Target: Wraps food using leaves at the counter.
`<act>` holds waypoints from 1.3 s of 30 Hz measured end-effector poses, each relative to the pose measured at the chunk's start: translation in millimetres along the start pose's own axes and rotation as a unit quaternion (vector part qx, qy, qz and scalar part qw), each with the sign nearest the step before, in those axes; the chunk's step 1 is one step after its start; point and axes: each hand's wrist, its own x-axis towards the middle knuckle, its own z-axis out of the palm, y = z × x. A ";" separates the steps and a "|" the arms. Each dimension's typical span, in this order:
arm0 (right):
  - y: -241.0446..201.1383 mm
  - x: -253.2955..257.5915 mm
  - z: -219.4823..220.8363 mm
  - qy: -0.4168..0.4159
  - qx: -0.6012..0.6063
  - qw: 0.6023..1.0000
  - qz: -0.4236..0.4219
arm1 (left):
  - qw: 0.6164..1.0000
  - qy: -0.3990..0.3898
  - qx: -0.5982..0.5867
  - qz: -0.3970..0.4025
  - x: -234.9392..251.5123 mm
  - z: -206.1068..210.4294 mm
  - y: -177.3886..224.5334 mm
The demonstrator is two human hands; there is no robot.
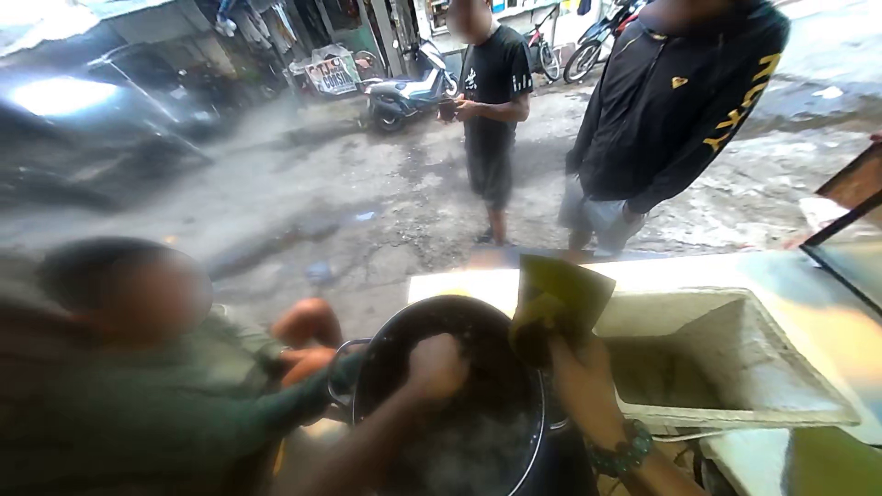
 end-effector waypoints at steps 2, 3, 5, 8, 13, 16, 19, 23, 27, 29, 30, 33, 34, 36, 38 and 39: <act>0.3 0.2 0.8 0.001 0.008 1.000 0.000 | 0.999 -0.002 -0.038 0.017 10.2 7.2 -6.0; 0.4 0.3 0.7 0.000 0.012 1.000 0.000 | 0.998 -0.005 -0.059 0.024 15.0 10.3 -10.0; 0.7 0.7 -0.1 -0.002 0.023 1.000 -0.001 | 0.996 -0.008 -0.085 0.030 18.0 12.5 -13.5; 2.3 1.9 0.0 0.002 0.031 1.000 -0.002 | 0.995 0.001 -0.092 0.039 11.0 10.6 -13.3; 4.3 2.6 0.5 0.009 0.049 0.999 -0.007 | 0.987 0.002 -0.135 0.085 -6.0 13.0 -24.9; 0.6 2.2 0.9 0.038 0.114 0.993 0.013 | 0.971 -0.001 -0.204 0.122 -8.5 27.4 -42.3; -3.1 4.9 -0.8 0.084 0.221 0.970 0.061 | 0.940 0.006 -0.295 0.168 -22.0 33.0 -56.9; -15.4 11.3 -6.5 0.117 0.237 0.960 0.092 | 0.902 0.048 -0.373 0.212 -59.8 10.5 -77.3; -25.9 9.7 -6.2 -0.009 0.087 0.991 0.098 | 0.867 0.133 -0.384 0.288 -92.7 -26.4 -102.7; -34.0 2.7 0.2 -0.151 0.015 0.981 0.120 | 0.846 0.163 -0.399 0.315 -104.9 -41.5 -106.3; -36.2 -1.7 5.6 -0.213 -0.002 0.968 0.132 | 0.834 0.175 -0.410 0.324 -108.7 -46.4 -105.8; -33.2 -18.0 23.3 -0.307 0.022 0.937 0.164 | 0.819 0.200 -0.431 0.323 -109.3 -46.5 -103.8; -30.7 -22.6 26.9 -0.322 0.039 0.930 0.171 | 0.818 0.205 -0.431 0.320 -106.0 -42.0 -105.0; -30.6 -29.4 29.5 -0.337 0.064 0.921 0.185 | 0.826 0.215 -0.422 0.306 -96.5 -29.9 -110.0; -36.8 -33.2 29.1 -0.330 0.074 0.915 0.220 | 0.851 0.219 -0.386 0.282 -86.9 -19.3 -117.1; -39.0 -34.7 28.5 -0.314 0.082 0.913 0.248 | 0.863 0.218 -0.366 0.271 -83.6 -15.7 -119.4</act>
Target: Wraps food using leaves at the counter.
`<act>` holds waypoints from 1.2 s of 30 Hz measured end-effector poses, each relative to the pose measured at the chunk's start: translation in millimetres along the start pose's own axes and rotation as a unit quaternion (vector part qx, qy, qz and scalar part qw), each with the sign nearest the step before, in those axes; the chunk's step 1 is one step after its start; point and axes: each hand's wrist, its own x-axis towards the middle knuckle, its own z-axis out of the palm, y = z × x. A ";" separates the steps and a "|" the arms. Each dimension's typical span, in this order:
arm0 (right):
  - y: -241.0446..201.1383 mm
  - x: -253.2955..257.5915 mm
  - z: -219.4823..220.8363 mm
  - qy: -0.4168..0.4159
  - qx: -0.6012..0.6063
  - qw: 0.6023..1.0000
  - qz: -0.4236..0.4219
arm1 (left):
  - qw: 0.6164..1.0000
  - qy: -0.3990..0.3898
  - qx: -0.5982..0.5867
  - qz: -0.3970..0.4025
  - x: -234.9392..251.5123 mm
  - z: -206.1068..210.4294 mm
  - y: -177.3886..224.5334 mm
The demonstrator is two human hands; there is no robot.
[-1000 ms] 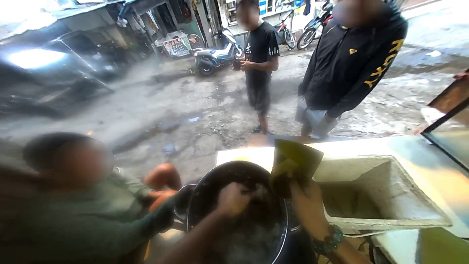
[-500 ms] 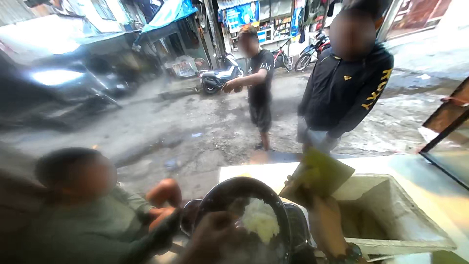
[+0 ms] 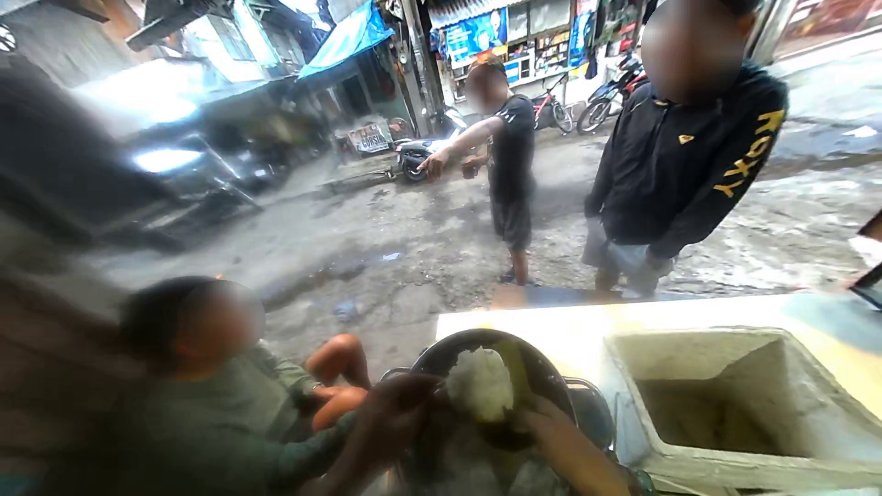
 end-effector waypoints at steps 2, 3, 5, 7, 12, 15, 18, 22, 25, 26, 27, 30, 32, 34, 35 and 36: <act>1.2 -1.3 0.3 0.033 0.065 0.997 0.040 | 0.999 -0.014 0.035 -0.015 -0.4 -0.6 -5.4; 3.0 -0.2 -0.6 0.042 0.107 0.992 0.057 | 0.998 -0.024 0.044 -0.022 -0.3 -2.6 -6.5; 9.7 4.6 -4.2 0.026 0.223 0.972 0.069 | 0.996 -0.053 0.059 -0.028 1.1 -8.9 -7.5; 18.2 8.4 -8.3 -0.053 0.298 0.952 0.053 | 0.994 -0.072 0.068 -0.034 4.1 -14.4 -5.8; 39.3 5.3 -10.1 -0.242 0.237 0.940 -0.034 | 0.984 -0.121 0.122 -0.050 16.8 -26.2 8.3; 38.5 5.3 -9.8 -0.262 0.180 0.947 -0.053 | 0.960 -0.216 0.180 -0.019 25.0 -33.8 29.7; 32.7 6.5 -8.4 -0.308 0.142 0.936 -0.097 | 0.921 -0.270 0.278 0.038 31.3 -30.5 63.0; 43.9 14.9 -16.7 -0.348 0.182 0.914 -0.104 | 0.894 -0.137 0.399 0.153 34.1 -32.1 95.9; 48.7 14.8 -16.8 -0.323 0.209 0.916 -0.114 | 0.852 -0.019 0.450 0.268 35.6 -47.8 111.2; 48.4 13.7 -15.8 -0.307 0.219 0.919 -0.116 | 0.838 -0.003 0.462 0.289 33.8 -53.8 117.1; 47.8 13.1 -15.4 -0.294 0.227 0.921 -0.116 | 0.827 0.004 0.473 0.304 31.2 -58.7 122.0; 48.1 13.6 -15.9 -0.285 0.242 0.921 -0.109 | 0.794 0.003 0.502 0.343 24.7 -61.7 128.2; 47.9 12.8 -15.3 -0.293 0.245 0.919 -0.097 | 0.775 -0.020 0.517 0.363 23.4 -54.6 129.7; 46.3 11.9 -14.9 -0.304 0.242 0.917 -0.087 | 0.760 -0.045 0.530 0.374 24.9 -45.0 133.3; 46.0 11.9 -14.9 -0.310 0.239 0.916 -0.087 | 0.758 -0.058 0.529 0.377 26.4 -40.6 134.6; 46.1 12.0 -15.4 -0.318 0.241 0.913 -0.087 | 0.760 -0.073 0.524 0.376 28.4 -36.8 135.0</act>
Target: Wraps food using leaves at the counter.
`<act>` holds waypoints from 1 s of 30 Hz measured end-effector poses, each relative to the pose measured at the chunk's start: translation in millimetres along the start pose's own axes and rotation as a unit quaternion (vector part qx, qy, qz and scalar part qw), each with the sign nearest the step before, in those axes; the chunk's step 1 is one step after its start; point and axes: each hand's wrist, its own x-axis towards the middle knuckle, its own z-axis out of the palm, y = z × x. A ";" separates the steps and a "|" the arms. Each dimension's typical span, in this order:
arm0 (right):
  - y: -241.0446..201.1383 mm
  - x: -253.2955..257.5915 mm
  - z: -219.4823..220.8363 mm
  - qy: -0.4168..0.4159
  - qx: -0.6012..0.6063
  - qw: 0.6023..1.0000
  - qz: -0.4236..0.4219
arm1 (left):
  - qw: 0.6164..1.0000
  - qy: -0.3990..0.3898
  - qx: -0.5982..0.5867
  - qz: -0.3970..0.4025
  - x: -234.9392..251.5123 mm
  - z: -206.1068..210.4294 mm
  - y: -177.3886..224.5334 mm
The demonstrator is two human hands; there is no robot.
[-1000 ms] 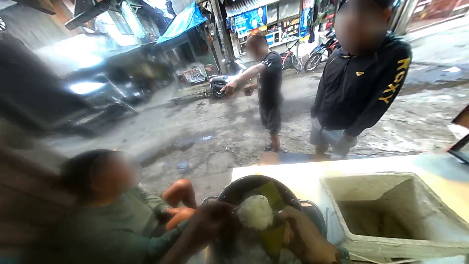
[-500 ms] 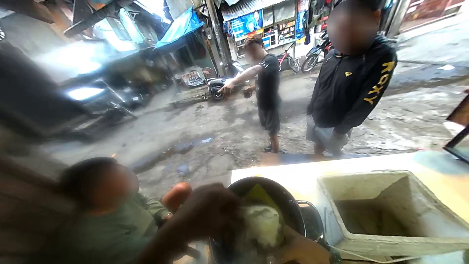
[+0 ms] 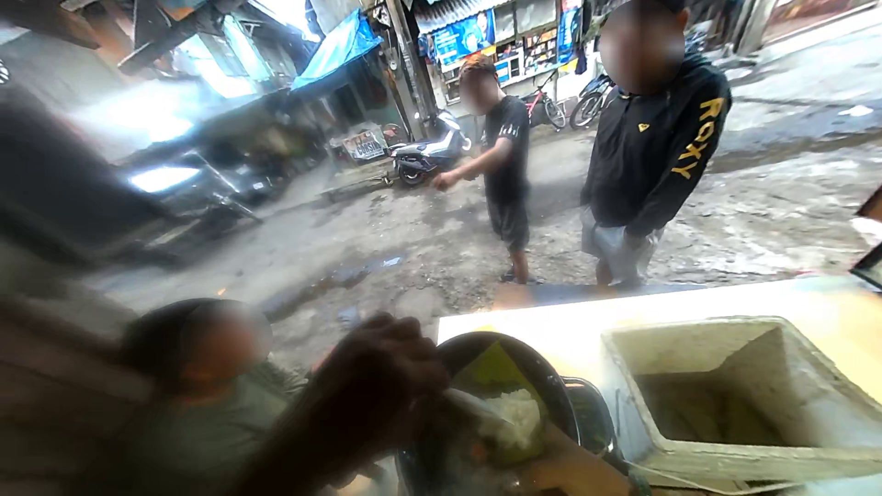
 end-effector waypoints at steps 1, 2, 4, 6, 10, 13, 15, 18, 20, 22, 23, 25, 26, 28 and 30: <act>-0.1 -0.4 -0.2 -0.005 0.006 1.000 -0.002 | 1.000 -0.011 -0.013 0.007 3.2 2.9 0.8; -0.8 -1.0 0.5 -0.005 0.011 1.000 -0.004 | 0.999 -0.026 -0.029 0.009 5.8 6.5 1.0; -5.4 -2.3 8.7 0.013 0.002 1.000 -0.012 | 0.996 -0.060 -0.066 0.005 10.8 13.1 0.8; -6.7 -3.8 11.4 0.012 -0.003 1.000 -0.014 | 0.990 -0.090 -0.110 0.003 13.3 20.4 -0.9; -4.8 -2.1 13.1 0.029 -0.019 0.999 -0.029 | 0.985 -0.098 -0.136 -0.031 9.1 15.2 -10.2; 3.5 0.9 7.1 0.049 -0.030 0.997 -0.044 | 0.991 -0.014 -0.095 -0.098 4.5 -0.1 -14.3; 5.5 1.4 9.7 0.063 -0.067 0.995 -0.038 | 0.991 0.016 -0.070 -0.113 5.4 -2.5 -8.2; -1.9 2.2 22.1 0.087 -0.102 0.991 -0.019 | 0.997 0.009 -0.039 -0.070 7.7 0.6 7.6; -2.9 2.5 20.9 0.080 -0.097 0.992 -0.015 | 0.999 -0.018 -0.029 -0.030 7.9 5.3 16.1; 2.2 3.3 9.1 0.048 -0.082 0.995 -0.009 | 0.999 -0.036 -0.019 0.003 7.8 10.7 23.8; 3.7 3.5 5.7 0.041 -0.076 0.996 -0.005 | 0.999 -0.046 -0.021 0.013 7.3 12.4 26.8; 3.1 2.9 4.7 0.047 -0.068 0.997 0.003 | 0.997 -0.061 -0.030 0.021 5.2 15.6 29.6; 3.0 2.8 5.6 0.051 -0.068 0.996 0.003 | 0.997 -0.061 -0.032 0.021 2.7 17.6 29.1; 4.6 4.1 8.1 0.060 -0.075 0.995 -0.008 | 0.999 -0.034 -0.032 0.002 -5.9 20.0 24.8; 4.7 4.3 11.3 0.094 -0.087 0.991 -0.040 | 0.998 0.027 -0.003 -0.062 -15.7 20.2 23.8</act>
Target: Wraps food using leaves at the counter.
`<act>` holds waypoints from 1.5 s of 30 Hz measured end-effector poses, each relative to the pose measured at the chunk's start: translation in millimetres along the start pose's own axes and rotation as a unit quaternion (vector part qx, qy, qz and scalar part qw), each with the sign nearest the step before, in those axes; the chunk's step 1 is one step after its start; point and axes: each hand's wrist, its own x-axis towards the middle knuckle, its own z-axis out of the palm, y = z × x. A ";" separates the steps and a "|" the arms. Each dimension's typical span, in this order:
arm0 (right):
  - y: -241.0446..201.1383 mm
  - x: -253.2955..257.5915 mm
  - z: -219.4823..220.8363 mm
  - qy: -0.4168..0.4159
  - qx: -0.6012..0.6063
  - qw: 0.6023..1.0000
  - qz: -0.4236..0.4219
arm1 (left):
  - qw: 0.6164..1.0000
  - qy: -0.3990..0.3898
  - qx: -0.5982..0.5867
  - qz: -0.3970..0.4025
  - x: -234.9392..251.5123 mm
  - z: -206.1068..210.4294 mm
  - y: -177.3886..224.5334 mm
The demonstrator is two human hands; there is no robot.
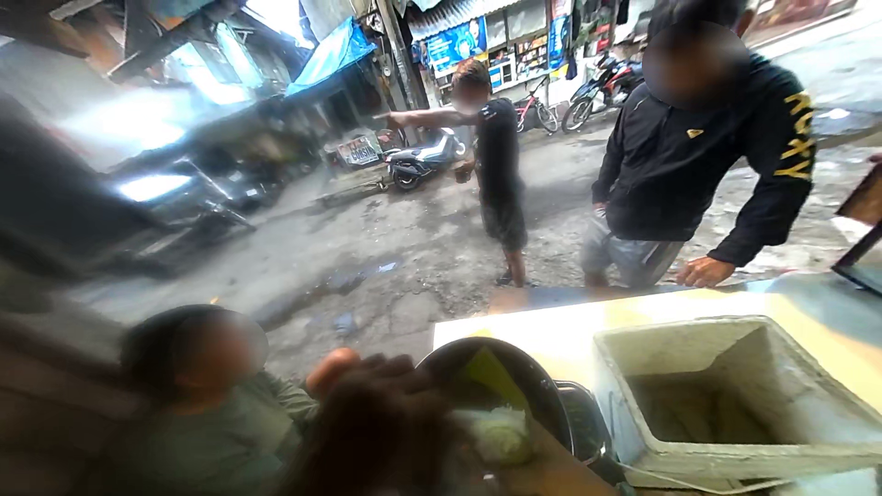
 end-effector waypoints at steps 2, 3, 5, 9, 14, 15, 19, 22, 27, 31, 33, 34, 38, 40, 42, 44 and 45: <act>1.5 0.2 4.7 0.059 0.003 0.998 -0.022 | 0.995 0.046 0.041 -0.074 -9.2 1.8 7.4; 2.5 0.5 7.4 0.085 -0.008 0.996 -0.031 | 0.992 0.051 0.058 -0.105 -13.8 5.1 14.6; 4.7 1.7 11.2 0.117 -0.044 0.991 -0.053 | 0.986 0.049 0.074 -0.142 -21.3 17.1 29.4; 10.5 5.2 14.5 0.160 -0.104 0.978 -0.084 | 0.986 0.021 0.070 -0.153 -26.0 32.1 54.3; 14.6 5.6 11.0 0.174 -0.152 0.972 -0.048 | 0.988 0.005 0.098 -0.117 -24.9 38.2 80.7; 13.0 5.3 11.4 0.176 -0.145 0.973 -0.038 | 0.989 0.008 0.106 -0.104 -26.1 39.1 84.3; 4.6 2.4 15.1 0.148 -0.095 0.984 -0.036 | 0.993 -0.004 0.099 -0.059 -40.2 31.3 84.7; 4.9 3.5 12.9 0.096 -0.108 0.988 -0.053 | 0.992 0.017 0.059 -0.111 -49.4 27.3 62.9; 10.1 6.3 11.9 0.083 -0.119 0.988 -0.058 | 0.984 0.039 0.056 -0.162 -44.7 33.2 59.1; 8.4 3.5 10.7 0.092 -0.143 0.983 -0.064 | 0.993 0.027 0.071 -0.090 -46.7 31.1 69.6; 0.8 1.9 12.8 0.085 -0.131 0.987 -0.048 | 0.995 0.028 0.079 -0.049 -53.1 28.5 68.7; -1.9 1.6 13.7 0.075 -0.128 0.988 -0.042 | 0.995 0.032 0.079 -0.043 -56.1 27.0 65.4; 3.7 3.6 11.1 0.041 -0.137 0.987 -0.069 | 0.971 0.064 -0.068 -0.219 -61.0 24.2 44.7; 8.8 3.3 12.0 0.060 -0.189 0.976 -0.090 | 0.878 0.050 -0.301 -0.369 -60.1 22.5 38.6; 13.0 2.4 12.5 0.080 -0.262 0.955 -0.113 | 0.768 0.016 -0.473 -0.432 -58.0 23.6 39.6; 14.1 2.4 15.0 0.095 -0.301 0.941 -0.124 | 0.747 -0.025 -0.513 -0.422 -67.6 35.9 40.1; 12.7 2.1 17.4 0.106 -0.310 0.936 -0.125 | 0.750 -0.036 -0.516 -0.412 -73.2 42.6 40.7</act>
